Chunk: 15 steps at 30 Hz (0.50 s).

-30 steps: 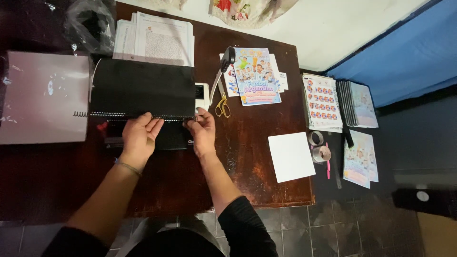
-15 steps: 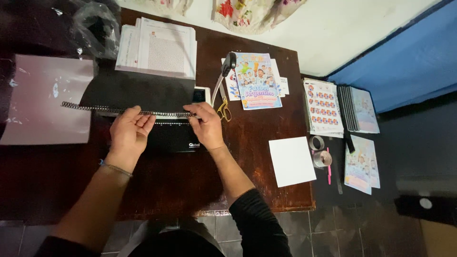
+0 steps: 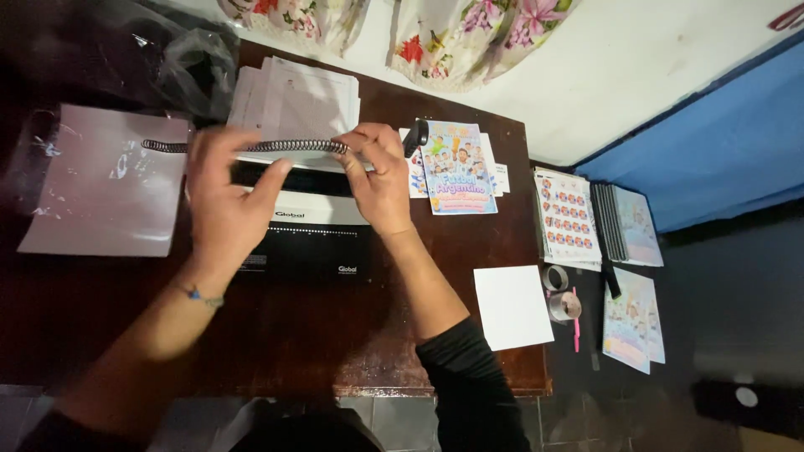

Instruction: The person inserts a metal spiral binding wire into the holes of a notebook cover and pages using a binding machine. They then use scissors to trim the excess length of the spiral wire from the end of the notebook.

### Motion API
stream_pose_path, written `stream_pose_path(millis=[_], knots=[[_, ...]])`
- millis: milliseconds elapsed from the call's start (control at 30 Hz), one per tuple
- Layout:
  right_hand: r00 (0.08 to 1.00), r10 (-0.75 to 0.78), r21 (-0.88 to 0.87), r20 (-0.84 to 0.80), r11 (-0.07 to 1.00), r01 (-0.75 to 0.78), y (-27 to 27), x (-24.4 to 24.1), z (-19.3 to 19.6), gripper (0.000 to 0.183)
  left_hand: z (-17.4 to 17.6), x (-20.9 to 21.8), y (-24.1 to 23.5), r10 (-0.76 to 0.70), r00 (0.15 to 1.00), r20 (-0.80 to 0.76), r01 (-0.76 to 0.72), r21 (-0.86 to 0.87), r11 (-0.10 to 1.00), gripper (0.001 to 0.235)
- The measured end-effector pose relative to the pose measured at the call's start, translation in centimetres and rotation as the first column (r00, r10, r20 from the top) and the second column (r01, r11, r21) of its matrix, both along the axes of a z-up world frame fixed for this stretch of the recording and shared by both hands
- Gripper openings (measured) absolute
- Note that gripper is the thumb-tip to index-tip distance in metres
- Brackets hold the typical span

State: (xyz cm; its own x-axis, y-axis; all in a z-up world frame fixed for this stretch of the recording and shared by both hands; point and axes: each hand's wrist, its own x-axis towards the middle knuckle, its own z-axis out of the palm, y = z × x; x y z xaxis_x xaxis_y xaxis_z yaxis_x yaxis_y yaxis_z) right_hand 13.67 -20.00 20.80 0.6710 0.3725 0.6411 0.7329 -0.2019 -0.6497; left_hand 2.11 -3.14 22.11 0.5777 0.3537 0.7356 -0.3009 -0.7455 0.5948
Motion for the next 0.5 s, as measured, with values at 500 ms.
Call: stream_pose_path(millis=[500], knots=[[0.826, 0.327, 0.446, -0.46, 0.889, -0.104, -0.3, -2.0, 2.5, 0.013, 7.2, 2.6, 0.5, -0.406, 0.904, -0.136, 0.425, 0.174, 0.888, 0.02]])
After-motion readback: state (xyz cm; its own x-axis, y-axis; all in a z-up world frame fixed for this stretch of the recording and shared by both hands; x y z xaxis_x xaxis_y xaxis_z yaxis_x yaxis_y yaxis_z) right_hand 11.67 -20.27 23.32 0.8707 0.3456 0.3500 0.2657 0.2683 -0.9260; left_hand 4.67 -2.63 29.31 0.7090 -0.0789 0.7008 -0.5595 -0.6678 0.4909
